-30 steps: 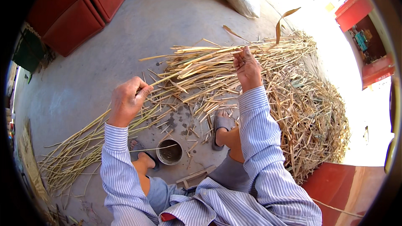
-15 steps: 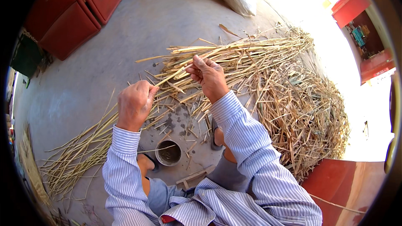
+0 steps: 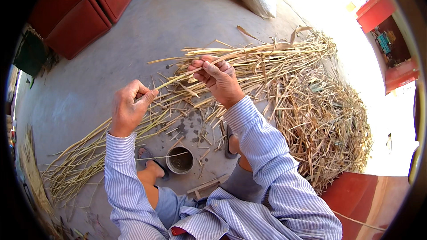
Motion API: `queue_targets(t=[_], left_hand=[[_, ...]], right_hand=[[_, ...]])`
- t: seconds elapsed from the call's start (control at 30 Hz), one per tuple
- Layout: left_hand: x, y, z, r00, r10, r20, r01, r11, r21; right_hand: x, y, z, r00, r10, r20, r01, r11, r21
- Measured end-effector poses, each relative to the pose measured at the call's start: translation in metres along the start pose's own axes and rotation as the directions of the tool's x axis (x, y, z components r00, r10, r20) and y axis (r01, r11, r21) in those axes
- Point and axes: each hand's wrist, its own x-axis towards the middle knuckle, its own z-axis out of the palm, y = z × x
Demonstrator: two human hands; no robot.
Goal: The person sits on the floor and repeatedly picks up dried plant stalks, strips off the fibrous outer layers by hand, and places the processed pieces into a metal container. The person continues this repetitive manual processing throughout the clip.
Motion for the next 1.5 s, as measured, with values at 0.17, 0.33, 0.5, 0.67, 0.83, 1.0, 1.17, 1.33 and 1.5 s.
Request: queue_targets(t=[0.17, 0.33, 0.5, 0.67, 0.83, 1.0, 1.17, 1.33, 1.5], left_hand=[[-0.001, -0.009, 0.006, 0.994, 0.098, -0.046, -0.095, 0.994, 0.062], [-0.005, 0.004, 0.032, 0.929, 0.333, -0.161, -0.266, 0.905, 0.333], [-0.008, 0.009, 0.042, 0.846, 0.515, -0.139, -0.377, 0.762, 0.527], [-0.012, 0.001, 0.04, 0.95, 0.239, -0.201, -0.161, 0.927, 0.338], [-0.005, -0.003, 0.017, 0.992, -0.029, -0.123, 0.029, 1.0, 0.002], [-0.005, -0.009, 0.005, 0.997, -0.076, -0.01, 0.074, 0.989, -0.13], [-0.007, -0.022, -0.018, 0.993, -0.093, 0.073, 0.102, 0.988, -0.117], [-0.009, -0.039, -0.029, 0.998, -0.047, 0.03, 0.051, 0.989, -0.135], [0.007, -0.013, 0.039, 0.969, 0.243, -0.038, -0.237, 0.964, 0.119]], right_hand=[[-0.002, -0.006, 0.003, 0.997, 0.016, -0.071, -0.018, 0.999, -0.027], [-0.001, -0.002, -0.007, 0.934, -0.013, -0.357, -0.055, 0.982, -0.18], [0.001, -0.01, -0.009, 0.907, 0.065, -0.416, -0.132, 0.982, -0.135], [0.0, -0.01, -0.012, 0.929, 0.068, -0.364, -0.156, 0.963, -0.219], [0.004, -0.003, -0.006, 0.986, -0.036, -0.162, 0.015, 0.991, -0.129], [0.002, -0.01, 0.006, 0.992, -0.124, -0.027, 0.123, 0.991, -0.052], [0.004, -0.032, -0.015, 0.99, -0.139, 0.009, 0.139, 0.985, -0.1], [0.004, -0.042, -0.032, 0.981, -0.119, -0.153, 0.1, 0.987, -0.124], [-0.005, -0.003, 0.003, 0.991, 0.015, -0.131, -0.049, 0.964, -0.261]])
